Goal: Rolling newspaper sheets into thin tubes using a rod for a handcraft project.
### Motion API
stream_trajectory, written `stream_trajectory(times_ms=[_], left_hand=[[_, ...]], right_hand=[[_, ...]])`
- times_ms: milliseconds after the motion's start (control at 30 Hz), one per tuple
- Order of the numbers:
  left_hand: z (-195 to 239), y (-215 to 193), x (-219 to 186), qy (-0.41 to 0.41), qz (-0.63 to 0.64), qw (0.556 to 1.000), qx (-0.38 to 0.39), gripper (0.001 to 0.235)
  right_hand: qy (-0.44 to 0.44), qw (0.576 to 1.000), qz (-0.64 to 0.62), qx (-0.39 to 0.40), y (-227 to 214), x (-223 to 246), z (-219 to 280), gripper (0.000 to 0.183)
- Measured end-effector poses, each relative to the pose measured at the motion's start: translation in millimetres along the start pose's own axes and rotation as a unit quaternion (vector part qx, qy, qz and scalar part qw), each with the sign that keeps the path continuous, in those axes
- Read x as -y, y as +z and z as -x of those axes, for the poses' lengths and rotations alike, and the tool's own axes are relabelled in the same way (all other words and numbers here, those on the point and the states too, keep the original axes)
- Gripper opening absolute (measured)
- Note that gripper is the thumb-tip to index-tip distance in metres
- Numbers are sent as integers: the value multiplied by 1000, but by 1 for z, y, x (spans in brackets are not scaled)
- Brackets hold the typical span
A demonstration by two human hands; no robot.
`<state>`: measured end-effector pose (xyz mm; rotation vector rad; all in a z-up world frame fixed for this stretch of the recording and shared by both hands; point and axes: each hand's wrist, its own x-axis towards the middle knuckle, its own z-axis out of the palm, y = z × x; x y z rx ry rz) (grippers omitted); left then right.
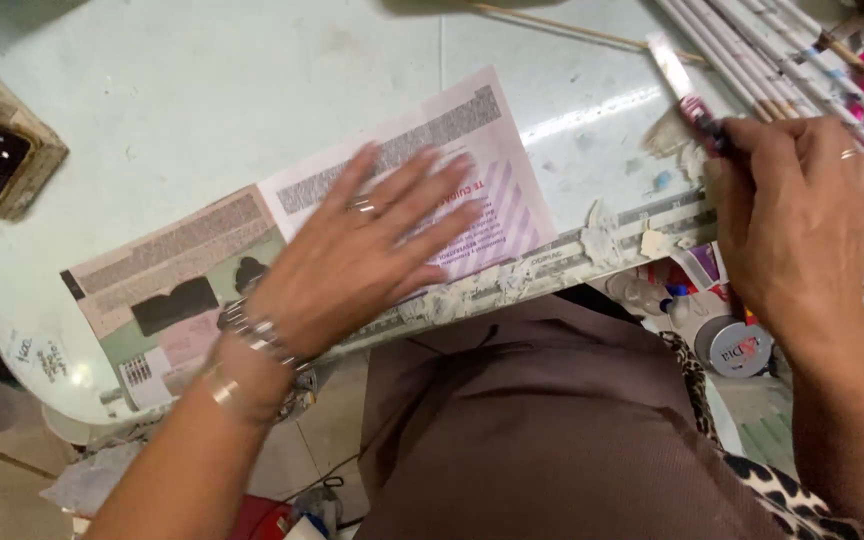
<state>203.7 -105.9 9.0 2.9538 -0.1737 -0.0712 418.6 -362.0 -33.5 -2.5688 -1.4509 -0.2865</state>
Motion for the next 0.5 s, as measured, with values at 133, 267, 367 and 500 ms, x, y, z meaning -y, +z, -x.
stream_trajectory(times_ms=[133,267,367,500], left_hand=[[-36,14,13,39,-86,995,36,72],[-55,20,19,26,-95,992,76,76],[-59,24,23,30,-32,997,65,76],[-62,26,28,48,-11,998,50,78]], right_hand=[[-37,999,-33,-8,-4,-1,1,26],[-43,998,-30,46,-10,-4,6,30],[-106,993,-45,34,-17,-2,-4,28],[-102,991,-43,75,-16,-4,-2,35]])
